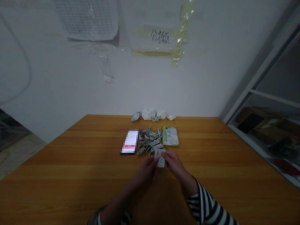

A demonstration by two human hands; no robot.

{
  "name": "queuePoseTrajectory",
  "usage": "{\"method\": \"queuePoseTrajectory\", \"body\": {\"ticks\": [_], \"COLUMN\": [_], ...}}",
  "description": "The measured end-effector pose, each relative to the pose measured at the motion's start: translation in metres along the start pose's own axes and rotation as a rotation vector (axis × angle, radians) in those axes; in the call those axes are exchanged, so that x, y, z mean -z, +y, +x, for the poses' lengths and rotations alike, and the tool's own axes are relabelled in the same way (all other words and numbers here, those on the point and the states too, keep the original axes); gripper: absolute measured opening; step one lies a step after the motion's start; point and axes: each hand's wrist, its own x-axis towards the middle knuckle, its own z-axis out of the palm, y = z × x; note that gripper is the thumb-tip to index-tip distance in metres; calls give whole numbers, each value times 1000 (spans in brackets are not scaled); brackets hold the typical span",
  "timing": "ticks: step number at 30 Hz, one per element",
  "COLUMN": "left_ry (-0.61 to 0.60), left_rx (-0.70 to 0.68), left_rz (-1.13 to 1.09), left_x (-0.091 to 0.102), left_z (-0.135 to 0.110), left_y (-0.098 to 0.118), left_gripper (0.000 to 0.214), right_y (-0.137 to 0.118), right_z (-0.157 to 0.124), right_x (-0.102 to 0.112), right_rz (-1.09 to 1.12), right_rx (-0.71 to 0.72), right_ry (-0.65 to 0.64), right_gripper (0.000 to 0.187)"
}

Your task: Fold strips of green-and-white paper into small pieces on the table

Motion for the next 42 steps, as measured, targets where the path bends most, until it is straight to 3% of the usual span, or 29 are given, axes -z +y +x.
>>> {"method": "queuePoseTrajectory", "body": {"ticks": [3,7,14,27,34,39,42], "left_ry": [-142,-158,60,129,96,157,148], "left_rx": [92,111,-35,-29,-60,-78,-95], "left_rz": [-48,19,144,47,23,122,183], "left_x": [2,5,11,11,9,22,31], "left_z": [-3,-2,8,6,10,14,16], "left_y": [1,0,-2,-1,0,-3,-2], "left_gripper": [34,37,38,49,44,42,38], "right_y": [0,-3,-9,-16,-5,-19,-31], "right_z": [1,0,-6,-10,-9,-15,-17], "right_x": [4,6,-4,-8,-17,-17,-11], "right_rz": [-13,-53,-102,-147,-68,-37,-19], "right_rx": [12,11,-2,10,69,36,26], "right_ry": [13,-15,-139,-204,81,-247,-277], "right_gripper": [49,52,56,56,56,62,54]}}
